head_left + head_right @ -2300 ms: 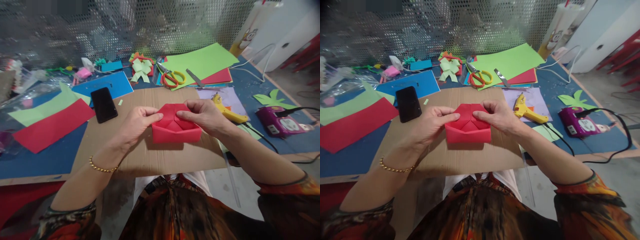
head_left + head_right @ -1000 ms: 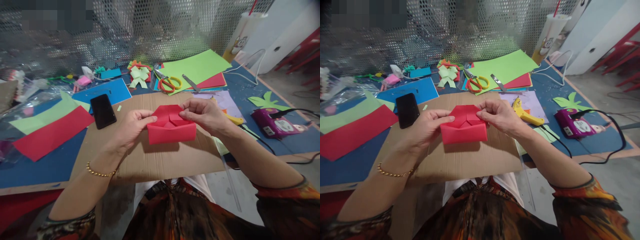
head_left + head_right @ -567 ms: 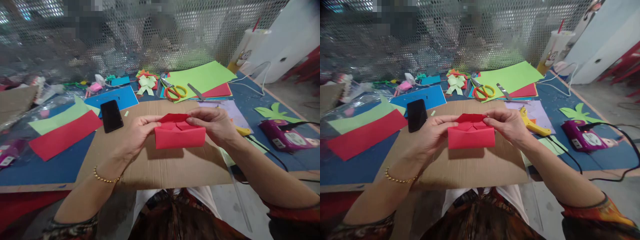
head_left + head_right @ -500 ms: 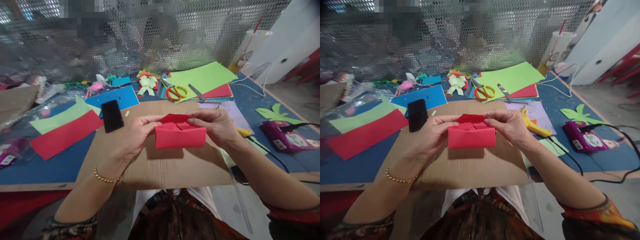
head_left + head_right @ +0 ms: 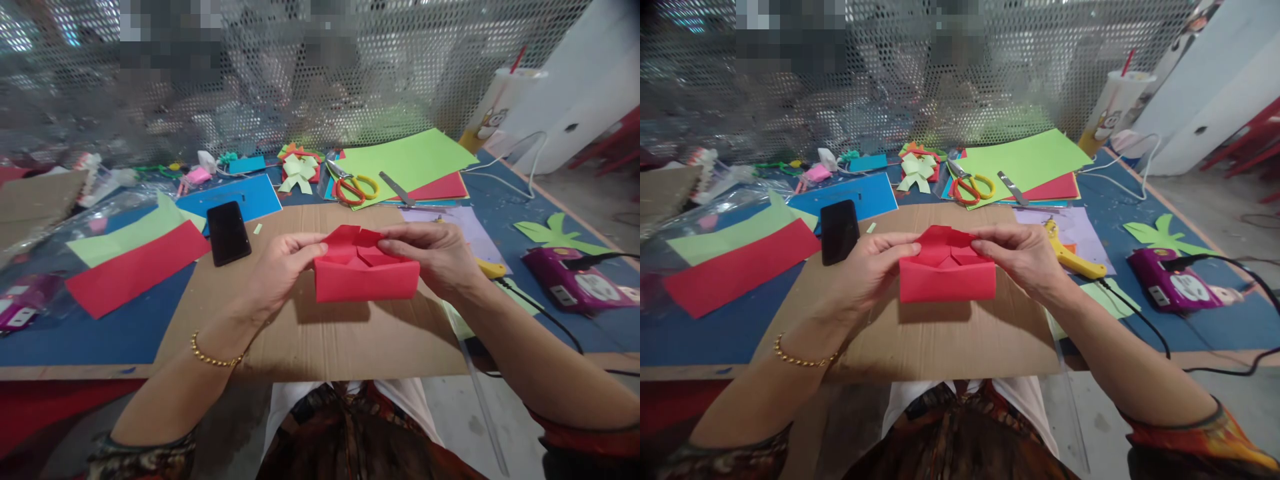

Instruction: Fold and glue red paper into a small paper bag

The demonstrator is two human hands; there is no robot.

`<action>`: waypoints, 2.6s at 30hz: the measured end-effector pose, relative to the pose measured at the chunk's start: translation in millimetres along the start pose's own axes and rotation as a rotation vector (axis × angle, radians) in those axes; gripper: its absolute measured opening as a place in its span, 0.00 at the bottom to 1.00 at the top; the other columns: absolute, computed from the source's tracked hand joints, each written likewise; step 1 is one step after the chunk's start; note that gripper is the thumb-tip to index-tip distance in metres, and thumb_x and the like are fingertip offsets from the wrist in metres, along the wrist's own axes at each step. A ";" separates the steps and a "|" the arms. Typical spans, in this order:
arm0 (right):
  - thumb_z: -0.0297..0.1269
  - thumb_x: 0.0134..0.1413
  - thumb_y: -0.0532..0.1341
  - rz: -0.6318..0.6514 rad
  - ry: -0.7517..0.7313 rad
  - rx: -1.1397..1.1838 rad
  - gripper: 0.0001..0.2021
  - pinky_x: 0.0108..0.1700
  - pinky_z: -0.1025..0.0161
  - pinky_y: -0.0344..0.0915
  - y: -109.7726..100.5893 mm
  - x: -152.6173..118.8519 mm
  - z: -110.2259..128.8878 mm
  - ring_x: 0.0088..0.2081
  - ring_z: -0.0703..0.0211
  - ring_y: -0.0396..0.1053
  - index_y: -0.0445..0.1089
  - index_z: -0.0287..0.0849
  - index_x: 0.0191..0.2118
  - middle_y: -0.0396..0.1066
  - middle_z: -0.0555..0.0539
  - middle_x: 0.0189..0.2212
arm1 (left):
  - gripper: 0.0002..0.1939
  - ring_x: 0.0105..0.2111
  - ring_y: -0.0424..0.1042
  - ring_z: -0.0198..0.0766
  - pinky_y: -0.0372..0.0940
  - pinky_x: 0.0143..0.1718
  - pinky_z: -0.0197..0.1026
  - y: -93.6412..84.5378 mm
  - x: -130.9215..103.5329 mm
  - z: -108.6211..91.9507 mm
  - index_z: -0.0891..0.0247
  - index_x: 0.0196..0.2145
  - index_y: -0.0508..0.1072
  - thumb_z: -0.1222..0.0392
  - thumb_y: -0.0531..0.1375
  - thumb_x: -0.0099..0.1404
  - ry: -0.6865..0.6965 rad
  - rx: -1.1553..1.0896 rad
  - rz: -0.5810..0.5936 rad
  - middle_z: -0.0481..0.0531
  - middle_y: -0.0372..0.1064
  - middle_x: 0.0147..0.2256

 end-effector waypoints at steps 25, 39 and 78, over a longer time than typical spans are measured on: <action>0.37 0.43 0.74 0.059 0.036 0.040 0.07 0.33 0.64 0.69 10.3 -3.3 7.7 0.29 0.63 0.73 0.88 0.49 0.32 0.84 0.49 0.30 | 0.08 0.31 0.81 0.37 0.75 0.34 0.34 -2.3 -1.6 -1.6 0.58 0.32 0.90 0.61 0.76 0.51 0.005 -0.004 -0.114 0.54 0.87 0.34; 0.37 0.42 0.73 0.026 0.025 0.083 0.06 0.33 0.64 0.72 10.6 -3.1 5.0 0.29 0.60 0.77 0.87 0.49 0.30 0.85 0.47 0.30 | 0.09 0.37 0.83 0.42 0.75 0.39 0.37 -3.6 -2.9 -0.9 0.61 0.36 0.89 0.60 0.74 0.56 -0.006 0.057 -0.070 0.57 0.87 0.37; 0.49 0.48 0.76 0.128 0.081 -0.107 0.13 0.33 0.62 0.71 15.4 -2.8 1.3 0.31 0.60 0.75 0.86 0.46 0.35 0.83 0.48 0.31 | 0.11 0.37 0.82 0.42 0.76 0.38 0.37 -1.3 -11.1 -17.7 0.60 0.39 0.90 0.53 0.74 0.61 0.107 0.363 -0.109 0.55 0.87 0.38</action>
Point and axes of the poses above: each hand's wrist, its own x-axis towards the middle knuckle, its own y-axis out of the palm, z = x × y, the point moved 8 cm from there along x, towards the middle knuckle
